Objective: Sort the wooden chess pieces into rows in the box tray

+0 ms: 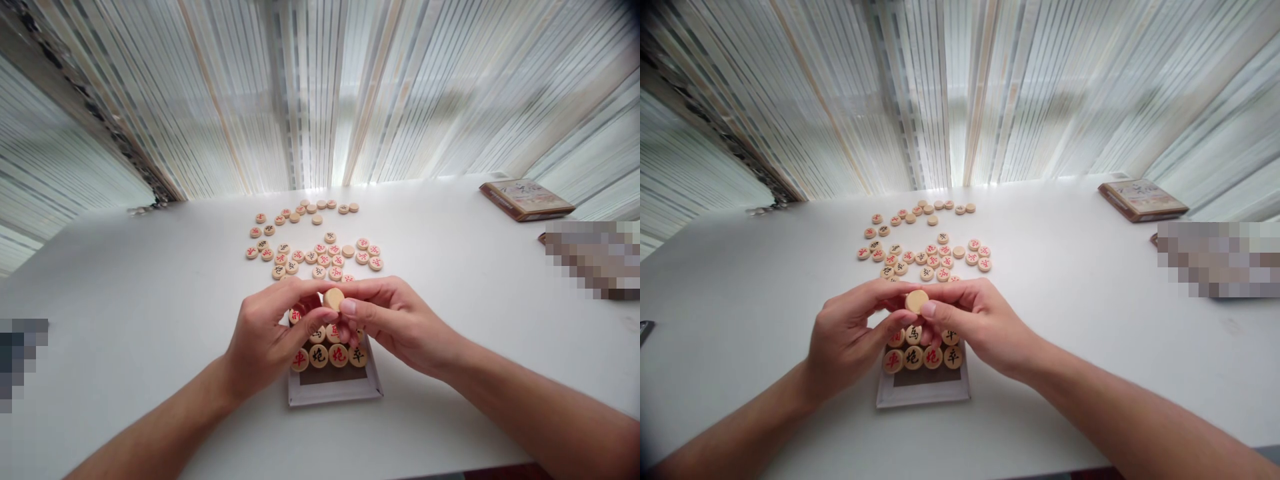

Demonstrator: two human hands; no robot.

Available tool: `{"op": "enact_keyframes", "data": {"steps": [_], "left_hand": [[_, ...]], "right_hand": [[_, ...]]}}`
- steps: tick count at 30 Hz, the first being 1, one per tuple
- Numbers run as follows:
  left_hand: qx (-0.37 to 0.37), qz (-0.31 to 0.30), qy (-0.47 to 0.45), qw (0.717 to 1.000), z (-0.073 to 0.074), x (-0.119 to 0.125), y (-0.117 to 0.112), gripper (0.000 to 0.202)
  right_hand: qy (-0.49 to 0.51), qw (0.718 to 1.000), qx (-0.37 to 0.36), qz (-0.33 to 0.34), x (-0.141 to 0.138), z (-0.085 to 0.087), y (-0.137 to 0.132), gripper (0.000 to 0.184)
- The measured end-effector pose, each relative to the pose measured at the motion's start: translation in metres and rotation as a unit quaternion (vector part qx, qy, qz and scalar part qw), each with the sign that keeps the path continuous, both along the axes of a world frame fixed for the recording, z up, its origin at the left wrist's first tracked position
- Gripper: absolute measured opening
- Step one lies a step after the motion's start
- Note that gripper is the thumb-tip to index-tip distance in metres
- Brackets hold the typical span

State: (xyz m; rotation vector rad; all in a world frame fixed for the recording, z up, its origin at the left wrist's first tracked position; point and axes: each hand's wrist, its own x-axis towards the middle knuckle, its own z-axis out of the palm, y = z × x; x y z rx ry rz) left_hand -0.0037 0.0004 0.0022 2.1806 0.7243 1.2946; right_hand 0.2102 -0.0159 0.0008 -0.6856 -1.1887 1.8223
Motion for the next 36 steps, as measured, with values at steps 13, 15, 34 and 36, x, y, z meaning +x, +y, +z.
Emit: {"op": "enact_keyframes", "data": {"steps": [13,15,34,36], "left_hand": [[0.060,-0.026,0.002,0.998,-0.0031,-0.0003,-0.0017,0.021],[0.053,-0.028,0.002,0.998,-0.0029,0.0002,-0.0018,0.022],[-0.017,-0.024,-0.033,0.999,0.0022,-0.0002,-0.0011,0.018],[-0.033,-0.027,-0.038,0.998,0.0033,0.0000,-0.0008,0.017]], "right_hand": [[-0.033,0.999,-0.007,0.010,0.0005,-0.0049,0.0011,0.021],[-0.026,1.000,-0.004,0.007,0.0004,-0.0054,0.0009,0.022],[0.008,0.999,-0.007,0.043,0.0013,-0.0002,0.0010,0.017],[0.016,0.999,-0.008,0.044,0.0023,-0.0006,0.0011,0.016]]}}
